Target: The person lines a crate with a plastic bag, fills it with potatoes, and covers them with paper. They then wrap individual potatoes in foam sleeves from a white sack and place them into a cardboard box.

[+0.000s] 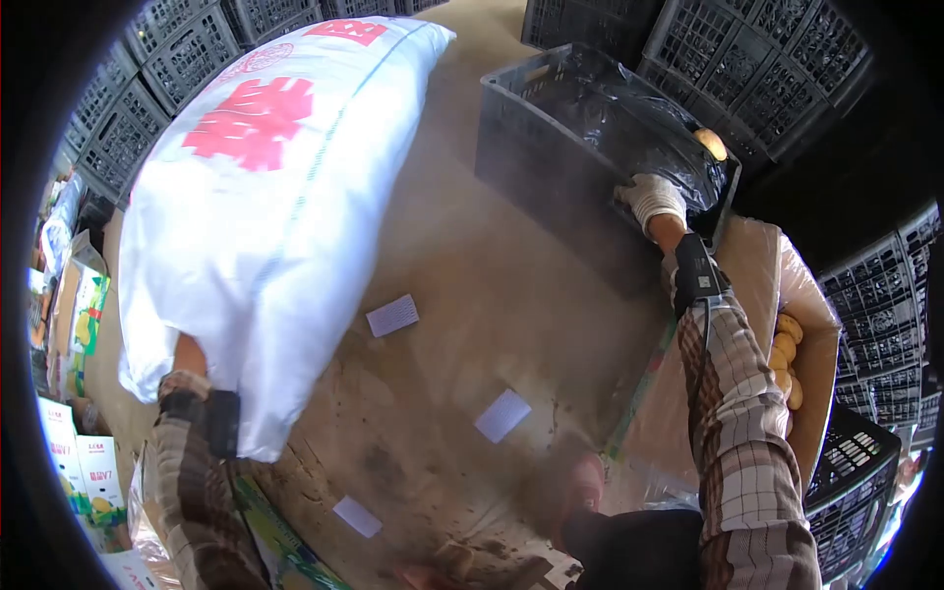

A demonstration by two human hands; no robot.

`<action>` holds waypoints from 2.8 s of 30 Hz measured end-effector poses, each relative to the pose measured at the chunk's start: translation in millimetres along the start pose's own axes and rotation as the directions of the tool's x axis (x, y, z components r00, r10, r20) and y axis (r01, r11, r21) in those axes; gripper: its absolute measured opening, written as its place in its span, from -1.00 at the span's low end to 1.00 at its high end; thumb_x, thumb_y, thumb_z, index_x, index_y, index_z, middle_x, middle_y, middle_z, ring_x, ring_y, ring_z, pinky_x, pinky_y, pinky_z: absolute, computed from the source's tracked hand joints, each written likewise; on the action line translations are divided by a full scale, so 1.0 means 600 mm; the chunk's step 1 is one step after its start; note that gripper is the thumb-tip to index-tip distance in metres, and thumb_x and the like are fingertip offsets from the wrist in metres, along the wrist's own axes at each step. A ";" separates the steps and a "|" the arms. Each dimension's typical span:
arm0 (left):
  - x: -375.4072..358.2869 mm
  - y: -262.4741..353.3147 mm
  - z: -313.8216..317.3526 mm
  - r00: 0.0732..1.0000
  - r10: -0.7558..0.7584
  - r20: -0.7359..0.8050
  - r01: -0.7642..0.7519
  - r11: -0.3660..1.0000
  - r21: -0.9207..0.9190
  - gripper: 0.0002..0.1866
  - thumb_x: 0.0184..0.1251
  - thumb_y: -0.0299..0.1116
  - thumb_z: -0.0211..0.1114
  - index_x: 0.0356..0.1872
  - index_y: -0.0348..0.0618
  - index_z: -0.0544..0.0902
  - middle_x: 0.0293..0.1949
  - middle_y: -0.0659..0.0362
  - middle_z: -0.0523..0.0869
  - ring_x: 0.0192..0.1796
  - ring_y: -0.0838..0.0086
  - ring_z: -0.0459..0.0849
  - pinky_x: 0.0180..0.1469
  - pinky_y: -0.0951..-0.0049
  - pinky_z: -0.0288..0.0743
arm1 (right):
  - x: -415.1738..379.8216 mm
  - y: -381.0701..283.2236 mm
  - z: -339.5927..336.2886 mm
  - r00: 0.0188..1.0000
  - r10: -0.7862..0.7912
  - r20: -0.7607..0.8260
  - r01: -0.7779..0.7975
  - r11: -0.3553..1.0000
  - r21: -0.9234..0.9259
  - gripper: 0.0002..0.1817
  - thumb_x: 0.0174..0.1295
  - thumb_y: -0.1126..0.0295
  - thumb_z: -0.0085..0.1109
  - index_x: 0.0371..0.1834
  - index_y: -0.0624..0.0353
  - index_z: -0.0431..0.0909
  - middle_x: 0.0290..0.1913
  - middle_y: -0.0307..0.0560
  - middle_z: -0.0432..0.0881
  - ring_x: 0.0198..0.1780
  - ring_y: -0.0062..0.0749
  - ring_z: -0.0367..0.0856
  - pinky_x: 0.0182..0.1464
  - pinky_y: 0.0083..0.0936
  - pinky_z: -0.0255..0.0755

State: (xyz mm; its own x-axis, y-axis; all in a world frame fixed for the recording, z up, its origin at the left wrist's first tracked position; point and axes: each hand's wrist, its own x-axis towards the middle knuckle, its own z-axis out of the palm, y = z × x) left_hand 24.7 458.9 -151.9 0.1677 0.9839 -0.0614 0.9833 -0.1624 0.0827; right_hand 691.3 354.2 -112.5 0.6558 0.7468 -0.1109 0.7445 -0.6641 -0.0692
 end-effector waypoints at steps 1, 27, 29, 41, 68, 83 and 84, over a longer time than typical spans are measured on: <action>-0.008 -0.023 -0.018 1.000 -0.027 0.004 0.027 1.000 -0.001 -0.68 0.13 -0.30 0.13 -0.04 0.03 0.56 -0.10 -0.03 0.57 -0.04 0.08 0.52 0.06 0.15 0.35 | -0.002 0.001 0.001 0.999 -0.015 -0.035 0.016 1.000 0.021 -0.57 0.06 -0.01 0.13 -0.07 -0.02 0.56 -0.03 0.01 0.57 0.02 -0.11 0.53 0.02 -0.26 0.40; -0.115 0.209 -0.116 0.140 0.243 0.960 -0.288 0.938 -0.195 -0.68 0.14 -0.29 0.14 -0.06 -0.08 0.56 -0.22 -0.07 0.61 -0.16 0.09 0.59 -0.01 0.27 0.42 | -0.080 -0.014 0.063 1.000 -0.006 0.018 0.005 0.999 0.046 -0.69 0.11 0.16 0.04 -0.22 0.08 0.61 -0.31 0.06 0.65 -0.21 -0.06 0.64 -0.18 -0.22 0.49; -0.081 0.305 -0.101 0.186 0.439 0.879 -0.411 0.847 -0.337 -0.68 0.14 -0.29 0.14 -0.06 -0.09 0.56 -0.23 -0.07 0.61 -0.17 0.09 0.59 -0.01 0.28 0.42 | -0.081 -0.025 0.041 0.998 0.031 -0.046 -0.026 0.995 0.091 -0.72 0.11 0.18 0.05 -0.26 0.11 0.61 -0.33 0.08 0.65 -0.23 -0.07 0.65 -0.20 -0.22 0.50; 0.176 0.857 0.044 0.270 0.934 -0.232 -0.958 0.285 0.033 -0.46 -0.21 -0.41 0.42 -0.08 -0.20 0.44 -0.14 0.04 0.49 0.04 0.19 0.43 0.13 0.27 0.30 | -0.170 0.271 -0.055 0.874 0.455 -0.173 -0.414 0.882 0.227 -0.33 0.04 0.05 0.14 0.23 0.08 0.27 0.19 0.22 0.30 0.25 0.10 0.28 0.16 -0.13 0.24; -0.011 0.701 0.059 0.591 0.791 -0.159 -0.781 0.610 0.130 -0.67 0.00 -0.02 0.28 -0.42 -0.06 0.57 -0.49 0.15 0.63 -0.29 0.29 0.59 -0.18 0.25 0.33 | -0.080 0.279 -0.041 0.735 0.654 -0.181 -0.669 0.742 -0.034 -0.63 0.22 0.29 -0.08 0.06 0.22 0.39 0.03 0.04 0.43 -0.07 -0.19 0.54 -0.21 -0.19 0.45; -0.161 0.501 -0.029 0.537 0.765 0.356 -0.803 0.592 -0.061 -0.61 0.33 -0.23 -0.02 -0.05 -0.39 0.50 -0.12 -0.20 0.57 -0.07 -0.05 0.51 -0.01 0.15 0.36 | -0.092 0.261 -0.010 0.908 0.282 -0.309 -0.379 0.869 -0.319 -0.65 0.17 0.39 -0.04 0.03 0.13 0.52 0.08 -0.08 0.52 0.15 -0.14 0.39 0.14 -0.16 0.21; -0.168 0.531 -0.027 0.519 0.783 0.343 -0.818 0.572 -0.067 -0.61 0.33 -0.23 -0.02 -0.05 -0.39 0.50 -0.12 -0.20 0.57 -0.07 -0.05 0.51 -0.01 0.15 0.36 | -0.116 0.251 -0.011 0.911 0.317 -0.263 -0.384 0.884 -0.265 -0.66 0.18 0.36 -0.05 0.02 0.11 0.54 0.10 -0.10 0.51 0.19 -0.13 0.36 0.20 -0.09 0.14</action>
State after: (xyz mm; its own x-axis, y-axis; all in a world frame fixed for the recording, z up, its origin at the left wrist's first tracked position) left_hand 319.7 309.1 -103.4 0.8812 0.3581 -0.3085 0.4202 -0.8924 0.1645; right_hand 758.4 202.6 -108.9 0.8667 0.4795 0.1378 0.4394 -0.8644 0.2444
